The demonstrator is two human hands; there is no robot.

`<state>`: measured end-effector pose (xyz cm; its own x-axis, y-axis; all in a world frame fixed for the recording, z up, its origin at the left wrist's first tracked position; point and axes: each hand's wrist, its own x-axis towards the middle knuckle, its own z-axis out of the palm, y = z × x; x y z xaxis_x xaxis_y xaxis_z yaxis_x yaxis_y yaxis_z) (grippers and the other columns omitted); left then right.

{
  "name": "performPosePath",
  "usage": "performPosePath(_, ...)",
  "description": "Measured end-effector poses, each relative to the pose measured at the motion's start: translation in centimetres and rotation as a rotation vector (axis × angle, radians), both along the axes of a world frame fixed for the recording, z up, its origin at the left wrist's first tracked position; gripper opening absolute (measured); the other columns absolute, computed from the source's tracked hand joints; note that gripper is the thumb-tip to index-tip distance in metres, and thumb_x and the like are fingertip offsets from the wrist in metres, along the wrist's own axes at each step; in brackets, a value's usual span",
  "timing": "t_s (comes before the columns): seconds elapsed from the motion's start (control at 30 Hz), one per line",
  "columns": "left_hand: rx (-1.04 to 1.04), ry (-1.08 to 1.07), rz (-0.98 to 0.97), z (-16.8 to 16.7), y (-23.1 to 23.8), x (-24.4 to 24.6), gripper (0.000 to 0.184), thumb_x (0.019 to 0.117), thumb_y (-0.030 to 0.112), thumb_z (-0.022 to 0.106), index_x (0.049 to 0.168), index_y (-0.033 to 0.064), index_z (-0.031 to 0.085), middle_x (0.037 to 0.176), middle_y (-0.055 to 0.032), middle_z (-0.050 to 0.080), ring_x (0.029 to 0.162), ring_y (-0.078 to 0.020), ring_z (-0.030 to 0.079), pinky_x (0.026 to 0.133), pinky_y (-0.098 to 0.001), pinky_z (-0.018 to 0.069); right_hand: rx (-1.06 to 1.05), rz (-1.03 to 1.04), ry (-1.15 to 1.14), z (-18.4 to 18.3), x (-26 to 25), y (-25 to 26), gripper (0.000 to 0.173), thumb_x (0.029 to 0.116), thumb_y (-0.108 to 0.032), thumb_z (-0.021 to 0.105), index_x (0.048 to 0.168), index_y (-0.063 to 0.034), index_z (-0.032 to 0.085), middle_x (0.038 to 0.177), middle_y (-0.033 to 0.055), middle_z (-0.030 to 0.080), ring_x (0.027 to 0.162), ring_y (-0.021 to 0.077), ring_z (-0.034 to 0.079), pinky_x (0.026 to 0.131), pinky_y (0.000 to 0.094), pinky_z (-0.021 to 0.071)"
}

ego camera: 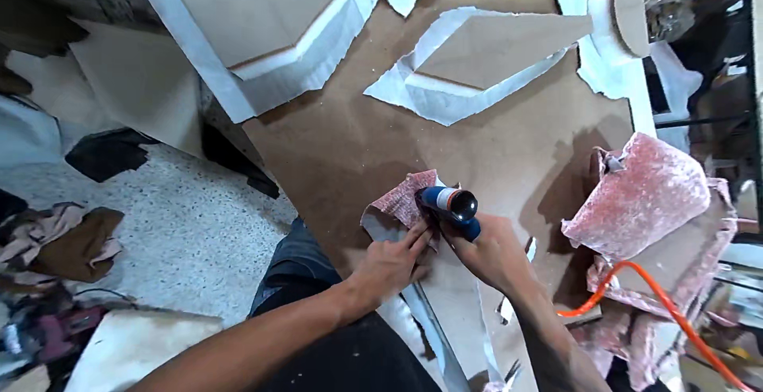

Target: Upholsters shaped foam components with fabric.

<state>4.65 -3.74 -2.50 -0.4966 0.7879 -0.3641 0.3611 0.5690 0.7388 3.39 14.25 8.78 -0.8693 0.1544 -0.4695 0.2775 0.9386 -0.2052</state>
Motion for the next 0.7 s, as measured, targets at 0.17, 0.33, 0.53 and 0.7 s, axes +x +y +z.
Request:
performPosePath(0.17, 0.076, 0.013, -0.102, 1.9, -2.1, -1.8, 0.046, 0.1069, 0.041, 0.049, 0.149, 0.0222, 0.054, 0.161, 0.0049, 0.043, 0.089, -0.0273, 0.074, 0.069, -0.0526, 0.0596, 0.014, -0.151, 0.003, 1.0, 3.8, 1.6, 0.028, 0.0908, -0.047, 0.067, 0.08, -0.0218, 0.069, 0.065, -0.0053, 0.063, 0.061, 0.0122, 0.064, 0.056, 0.0429, 0.0538)
performPosePath(0.33, 0.179, 0.062, 0.403, 2.7, -2.7, -7.6, 0.047, 0.1021, 0.044, 0.058, 0.13, 0.0077, 0.066, 0.126, -0.0134, 0.068, 0.12, -0.029, 0.064, 0.1, -0.0513, 0.0538, 0.176, -0.542, 0.005, 1.5, 10.9, 7.1, 0.025, 0.0872, -0.024, 0.074, 0.102, -0.0035, 0.071, 0.078, 0.0172, 0.069, 0.073, 0.0363, 0.069, 0.067, 0.0618, 0.0541)
performPosePath(0.53, 0.073, -0.305, 0.426, 0.0, 0.1, -9.6, 0.036, 0.097, 0.043, 0.07, 0.116, 0.0123, 0.071, 0.095, -0.0103, 0.073, 0.085, -0.0258, 0.071, 0.079, -0.0554, 0.0591, 0.231, -0.466, 0.168, -5.4, 18.3, 14.5, 0.074, 0.0819, -0.01, 0.076, 0.152, -0.0227, 0.053, 0.131, 0.0264, 0.061, 0.124, 0.051, 0.054, 0.099, 0.0768, 0.0377)
performPosePath(0.7, -0.265, -0.432, 0.215, 1.7, -6.4, -7.0, 0.035, 0.0952, 0.044, 0.07, 0.104, 0.0103, 0.074, 0.092, -0.0069, 0.074, 0.087, -0.0207, 0.072, 0.083, -0.049, 0.0596, -0.018, -0.945, 0.323, -5.9, 16.2, 1.6, 0.049, 0.1062, -0.041, 0.049, 0.141, -0.0076, 0.057, 0.12, 0.0186, 0.067, 0.109, 0.037, 0.067, 0.093, 0.0614, 0.0541)
